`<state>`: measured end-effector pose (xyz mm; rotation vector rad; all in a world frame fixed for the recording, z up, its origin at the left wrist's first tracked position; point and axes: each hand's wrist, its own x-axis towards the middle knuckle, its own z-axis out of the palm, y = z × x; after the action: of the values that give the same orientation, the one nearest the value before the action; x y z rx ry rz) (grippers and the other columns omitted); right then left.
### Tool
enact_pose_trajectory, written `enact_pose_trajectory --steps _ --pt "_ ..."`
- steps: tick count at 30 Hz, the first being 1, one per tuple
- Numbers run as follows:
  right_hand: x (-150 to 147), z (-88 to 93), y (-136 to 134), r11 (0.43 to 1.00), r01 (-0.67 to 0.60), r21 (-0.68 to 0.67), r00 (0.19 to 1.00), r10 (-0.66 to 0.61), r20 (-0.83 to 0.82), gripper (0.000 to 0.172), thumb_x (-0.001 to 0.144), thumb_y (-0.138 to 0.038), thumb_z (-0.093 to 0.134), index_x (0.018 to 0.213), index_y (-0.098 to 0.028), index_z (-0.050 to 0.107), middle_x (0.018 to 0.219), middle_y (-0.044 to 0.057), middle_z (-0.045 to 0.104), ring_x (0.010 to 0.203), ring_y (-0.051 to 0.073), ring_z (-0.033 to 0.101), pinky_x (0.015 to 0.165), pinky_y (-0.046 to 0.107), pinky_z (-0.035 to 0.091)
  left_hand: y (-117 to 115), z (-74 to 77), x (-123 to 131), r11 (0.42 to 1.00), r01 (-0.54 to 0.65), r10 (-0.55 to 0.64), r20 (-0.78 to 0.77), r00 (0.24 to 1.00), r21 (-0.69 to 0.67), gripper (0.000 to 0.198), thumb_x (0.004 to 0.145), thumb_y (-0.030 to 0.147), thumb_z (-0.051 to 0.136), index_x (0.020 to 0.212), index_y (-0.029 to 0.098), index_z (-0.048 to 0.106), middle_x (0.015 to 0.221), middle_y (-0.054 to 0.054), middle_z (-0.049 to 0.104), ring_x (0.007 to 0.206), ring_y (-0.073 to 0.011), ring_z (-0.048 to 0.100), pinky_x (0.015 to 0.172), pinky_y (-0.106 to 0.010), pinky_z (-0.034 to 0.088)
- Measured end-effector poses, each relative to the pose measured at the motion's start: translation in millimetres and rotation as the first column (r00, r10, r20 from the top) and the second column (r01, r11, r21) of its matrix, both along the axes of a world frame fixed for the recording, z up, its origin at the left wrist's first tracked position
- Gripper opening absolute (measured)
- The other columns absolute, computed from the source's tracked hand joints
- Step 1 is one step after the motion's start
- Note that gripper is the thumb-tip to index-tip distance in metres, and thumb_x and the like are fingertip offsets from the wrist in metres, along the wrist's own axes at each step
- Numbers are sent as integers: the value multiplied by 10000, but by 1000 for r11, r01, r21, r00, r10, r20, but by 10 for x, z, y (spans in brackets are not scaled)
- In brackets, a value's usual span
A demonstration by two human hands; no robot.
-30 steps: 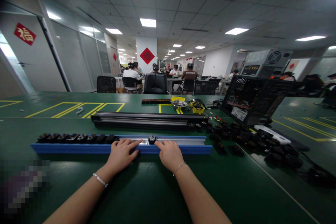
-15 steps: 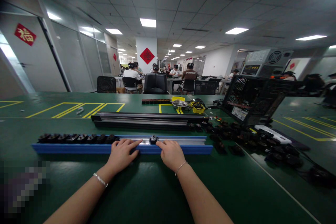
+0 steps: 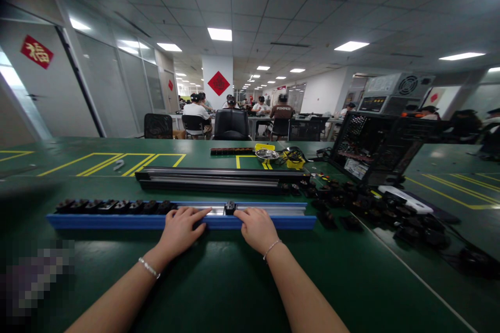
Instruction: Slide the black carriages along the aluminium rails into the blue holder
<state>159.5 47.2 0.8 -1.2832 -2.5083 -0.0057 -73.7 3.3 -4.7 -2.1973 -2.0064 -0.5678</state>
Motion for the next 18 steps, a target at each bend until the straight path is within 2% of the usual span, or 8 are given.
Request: enact_pose_trajectory --steps 18 --pt "99 28 22 1000 -16 -11 1000 16 -7 399 775 -174 445 1141 -271 569 1046 36 619 1010 174 508 903 312 323 13 -33 -29 1000 15 -15 1 1000 7 405 829 399 438 1229 454 469 1037 8 621 1046 -228 479 906 -456 239"
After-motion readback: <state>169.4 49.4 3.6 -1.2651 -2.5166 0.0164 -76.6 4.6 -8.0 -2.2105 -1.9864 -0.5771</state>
